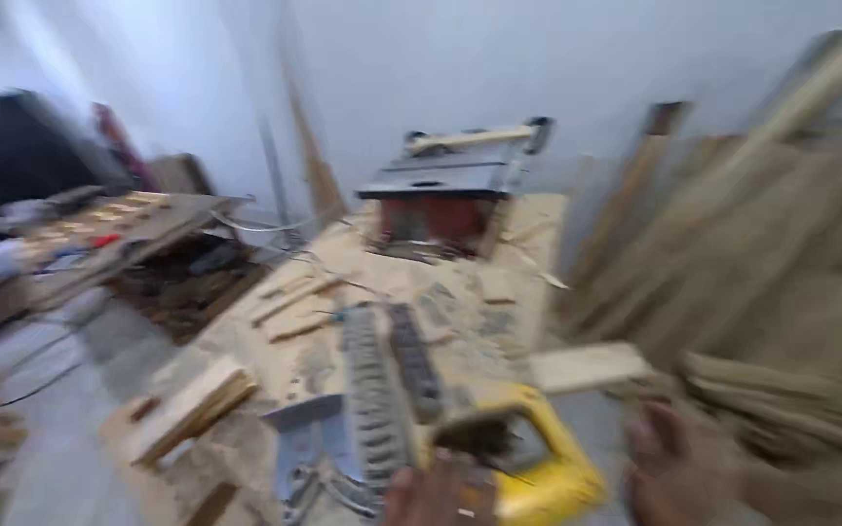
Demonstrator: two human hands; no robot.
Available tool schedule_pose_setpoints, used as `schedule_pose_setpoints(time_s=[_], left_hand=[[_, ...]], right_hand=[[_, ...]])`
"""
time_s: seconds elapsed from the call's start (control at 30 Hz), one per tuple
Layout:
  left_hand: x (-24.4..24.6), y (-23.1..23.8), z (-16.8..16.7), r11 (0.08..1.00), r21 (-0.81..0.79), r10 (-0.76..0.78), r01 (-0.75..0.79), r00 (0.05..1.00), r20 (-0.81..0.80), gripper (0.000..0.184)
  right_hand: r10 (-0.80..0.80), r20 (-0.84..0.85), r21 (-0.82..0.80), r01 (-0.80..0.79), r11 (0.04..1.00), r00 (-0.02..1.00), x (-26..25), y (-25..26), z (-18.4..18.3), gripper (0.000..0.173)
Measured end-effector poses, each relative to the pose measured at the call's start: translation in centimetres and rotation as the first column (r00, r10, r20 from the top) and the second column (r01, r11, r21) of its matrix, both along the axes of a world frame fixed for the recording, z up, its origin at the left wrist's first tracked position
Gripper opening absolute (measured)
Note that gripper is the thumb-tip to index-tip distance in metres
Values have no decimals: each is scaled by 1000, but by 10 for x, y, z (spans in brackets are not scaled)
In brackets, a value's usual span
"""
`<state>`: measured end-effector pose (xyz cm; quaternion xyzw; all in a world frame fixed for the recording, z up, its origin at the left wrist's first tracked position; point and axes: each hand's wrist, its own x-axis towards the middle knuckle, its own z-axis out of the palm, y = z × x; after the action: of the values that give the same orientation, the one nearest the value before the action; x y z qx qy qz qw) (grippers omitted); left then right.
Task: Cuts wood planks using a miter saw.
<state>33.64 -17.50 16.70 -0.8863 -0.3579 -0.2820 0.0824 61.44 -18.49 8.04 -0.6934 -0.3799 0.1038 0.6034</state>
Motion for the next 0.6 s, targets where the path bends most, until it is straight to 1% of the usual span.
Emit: schedule_pose_setpoints(time_s=[0.03, 0.07, 0.1, 0.13, 0.17, 0.2, 0.23, 0.27, 0.3, 0.37, 0.4, 0.43, 0.47, 0.53, 0.6], left_hand=[[0, 2, -2, 1000, 26, 16, -16, 1000, -16, 39], [0, 5, -3, 998, 48, 30, -29, 999, -20, 32], [0, 6, -3, 998, 61, 31, -29, 999, -23, 28], [0, 7, -3, 997, 71, 25, -23, 999, -32, 27], [0, 8, -2, 996, 83, 21, -18, 999, -44, 26], [-1, 9, -2, 996, 91, 12, -7, 998, -56, 27], [-1, 10, -1, 996, 91, 3, 3, 998, -71, 28], [-2, 11, 1, 996, 86, -8, 15, 996, -87, 29], [-3, 12, 6, 997, 67, -21, 28, 995, -101, 29], [-4, 18, 29, 999, 15, -43, 44, 994, -99, 32], [-5, 22, 46, 999, -4, -52, 52, 995, -80, 34], [-7, 28, 65, 999, 13, -49, 50, 998, -39, 34], [-11, 36, 82, 997, 63, -37, 34, 999, 37, 32], [-27, 50, 113, 985, 170, -35, -9, 966, 257, 27], [-44, 53, 132, 975, 222, -82, -30, 874, 480, 19]], right_hand=[[-152, -167, -117, 133, 984, 974, 20, 20, -24, 48], [-243, -342, -226, 172, 959, 908, 40, 39, -48, 46], [-290, -509, -294, 152, 944, 811, 56, 57, -69, 51], [-292, -658, -306, 107, 946, 695, 68, 72, -85, 60], [-256, -773, -265, 72, 962, 581, 75, 85, -96, 70], [-196, -847, -197, 51, 979, 494, 80, 98, -105, 76], [-138, -886, -131, 46, 990, 442, 82, 109, -112, 77], [-93, -902, -76, 56, 996, 421, 82, 118, -116, 71], [-65, -898, -41, 63, 997, 436, 83, 125, -119, 62], [-78, -857, -51, 68, 996, 509, 81, 130, -116, 44], [-89, -838, -64, 65, 996, 539, 81, 127, -111, 42], [-84, -823, -63, 56, 996, 562, 81, 121, -105, 43], [-77, -812, -58, 50, 997, 579, 82, 114, -100, 45], [-88, -802, -70, 53, 996, 591, 80, 99, -87, 46], [-136, -784, -122, 65, 990, 605, 68, 85, -76, 44]])
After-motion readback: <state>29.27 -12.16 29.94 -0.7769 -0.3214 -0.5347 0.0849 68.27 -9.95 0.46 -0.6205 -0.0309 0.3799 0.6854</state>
